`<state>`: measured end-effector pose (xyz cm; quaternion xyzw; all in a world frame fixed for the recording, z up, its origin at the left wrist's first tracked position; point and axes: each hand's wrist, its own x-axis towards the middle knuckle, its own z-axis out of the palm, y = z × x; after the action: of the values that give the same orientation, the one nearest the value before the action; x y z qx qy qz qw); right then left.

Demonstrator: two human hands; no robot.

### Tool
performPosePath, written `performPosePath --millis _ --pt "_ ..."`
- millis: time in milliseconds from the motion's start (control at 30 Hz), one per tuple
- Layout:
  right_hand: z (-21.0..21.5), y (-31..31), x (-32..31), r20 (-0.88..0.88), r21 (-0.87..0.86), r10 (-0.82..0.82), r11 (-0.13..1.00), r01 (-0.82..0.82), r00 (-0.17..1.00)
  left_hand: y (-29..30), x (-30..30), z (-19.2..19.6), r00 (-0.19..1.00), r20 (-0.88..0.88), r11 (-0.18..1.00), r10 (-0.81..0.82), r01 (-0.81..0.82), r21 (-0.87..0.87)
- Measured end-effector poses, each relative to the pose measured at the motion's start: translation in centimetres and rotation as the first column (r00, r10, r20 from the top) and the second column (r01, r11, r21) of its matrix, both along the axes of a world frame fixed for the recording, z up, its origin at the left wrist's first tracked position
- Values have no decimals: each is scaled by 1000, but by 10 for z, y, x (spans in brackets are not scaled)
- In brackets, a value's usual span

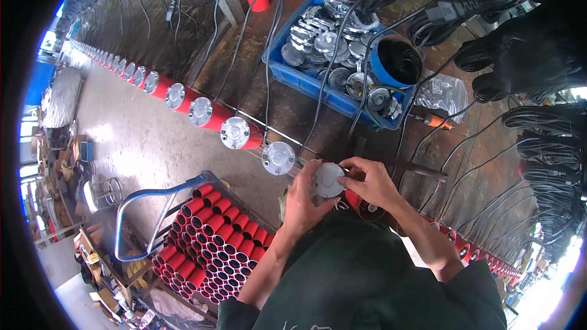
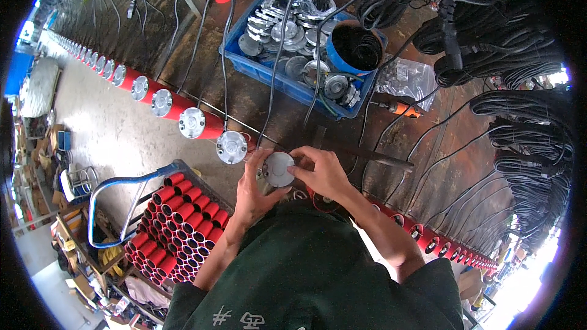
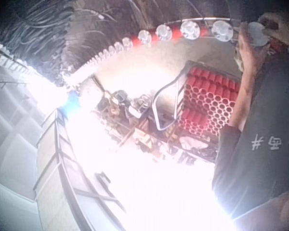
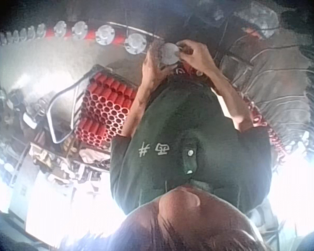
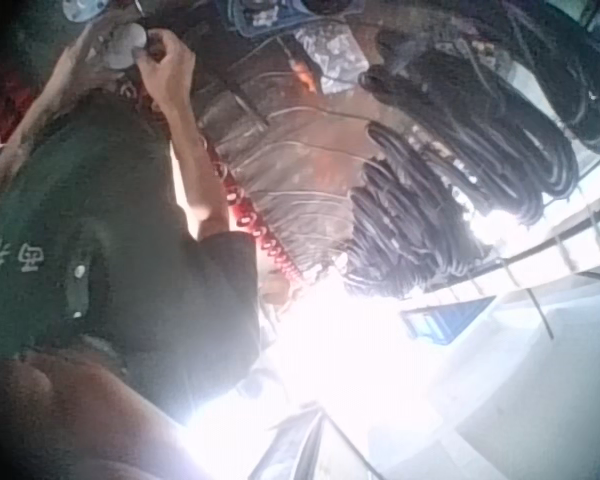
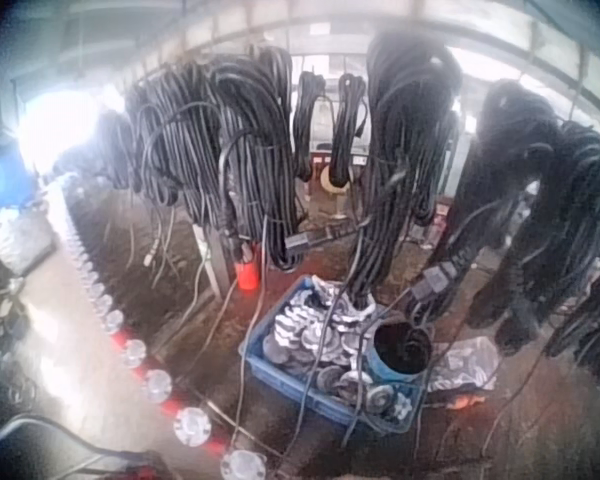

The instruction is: The person inserts metal disks into red cylindrical housings, presses them in using a hand tool, and then attaches long black cables to the assembled units.

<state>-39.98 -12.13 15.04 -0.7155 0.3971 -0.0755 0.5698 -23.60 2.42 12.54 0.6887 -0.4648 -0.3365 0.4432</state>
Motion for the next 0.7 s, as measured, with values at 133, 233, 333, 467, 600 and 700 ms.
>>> performPosePath --millis 133,233,333,467,600,700 --pt "-3 -5 0 -10 -24 63 998 -63 998 1 -2 -2 1000 -14 1000 19 -20 -8" --pt "2 -5 0 -11 -38 67 997 -67 998 2 -3 -5 999 -42 1000 28 -28 -6" --pt "0 -3 -1 -10 -117 61 991 -61 998 -2 -3 -2 999 -37 1000 17 -17 -4" --pt "-1 -3 -2 -17 -94 55 994 -56 998 -2 -4 1 1000 -7 1000 29 -29 -4" --pt "-28 -4 -13 38 -171 17 985 -10 999 -5 -5 1 1000 6 1000 27 -27 -7" --pt "-31 -4 -16 26 -98 45 994 -42 999 -5 -5 0 999 18 1000 30 -30 -2"
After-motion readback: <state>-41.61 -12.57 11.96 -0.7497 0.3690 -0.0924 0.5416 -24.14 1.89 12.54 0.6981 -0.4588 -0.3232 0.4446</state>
